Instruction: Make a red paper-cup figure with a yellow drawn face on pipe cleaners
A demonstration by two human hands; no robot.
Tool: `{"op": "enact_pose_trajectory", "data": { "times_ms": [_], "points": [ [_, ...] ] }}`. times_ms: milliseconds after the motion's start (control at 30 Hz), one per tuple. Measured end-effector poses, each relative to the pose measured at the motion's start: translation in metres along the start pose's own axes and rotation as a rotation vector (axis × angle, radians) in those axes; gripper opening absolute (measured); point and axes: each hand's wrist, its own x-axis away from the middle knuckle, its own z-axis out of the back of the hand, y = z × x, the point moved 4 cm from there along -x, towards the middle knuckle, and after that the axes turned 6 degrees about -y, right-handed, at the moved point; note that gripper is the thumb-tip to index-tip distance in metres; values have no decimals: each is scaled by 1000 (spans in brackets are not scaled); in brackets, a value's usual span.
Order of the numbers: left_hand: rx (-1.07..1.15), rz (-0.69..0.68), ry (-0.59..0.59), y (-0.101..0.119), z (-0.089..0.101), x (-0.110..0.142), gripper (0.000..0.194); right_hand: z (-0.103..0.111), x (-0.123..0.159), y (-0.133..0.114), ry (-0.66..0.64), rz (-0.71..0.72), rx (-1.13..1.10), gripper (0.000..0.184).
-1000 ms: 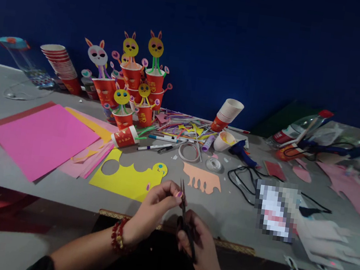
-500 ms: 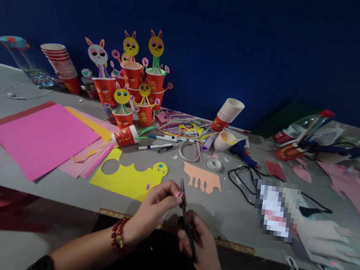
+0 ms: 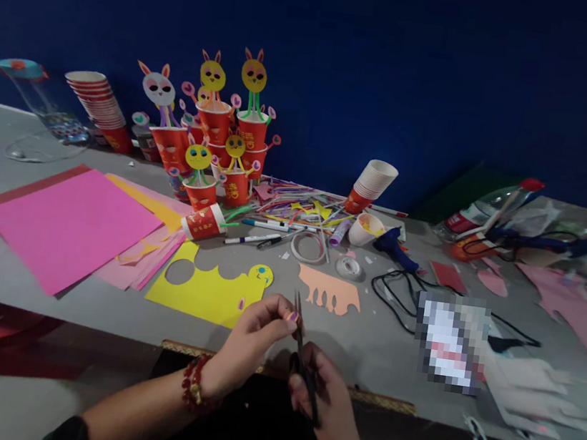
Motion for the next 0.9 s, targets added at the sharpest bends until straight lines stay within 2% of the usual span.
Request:
{"op": "enact_pose_trajectory", "data": {
  "times_ms": [200,333,400,500,633,767,900],
  "points": [
    [-22,-4,-8,2,-1,-2,24,1,2,3,23,-24,-6,51],
    [-72,-8,-51,4,4,-4,25,24,2,-1,131,-4,155,47],
    [-160,14,-90,3,8,-3,27,44,2,-9,242,40,329,44],
    [-260,80,-149,1,14,-2,34,72,3,-27,379,70,760,38],
    [-332,183,-177,-1,21,0,42,88,-4,-40,483,93,1174,32],
    [-493,223,-199,1,30,6,37,96,-20,-33,411,5,1287,29],
    [-760,207,-276,0,39,20,26,109,-25,-34,268,-93,1209,26]
  ]
}}
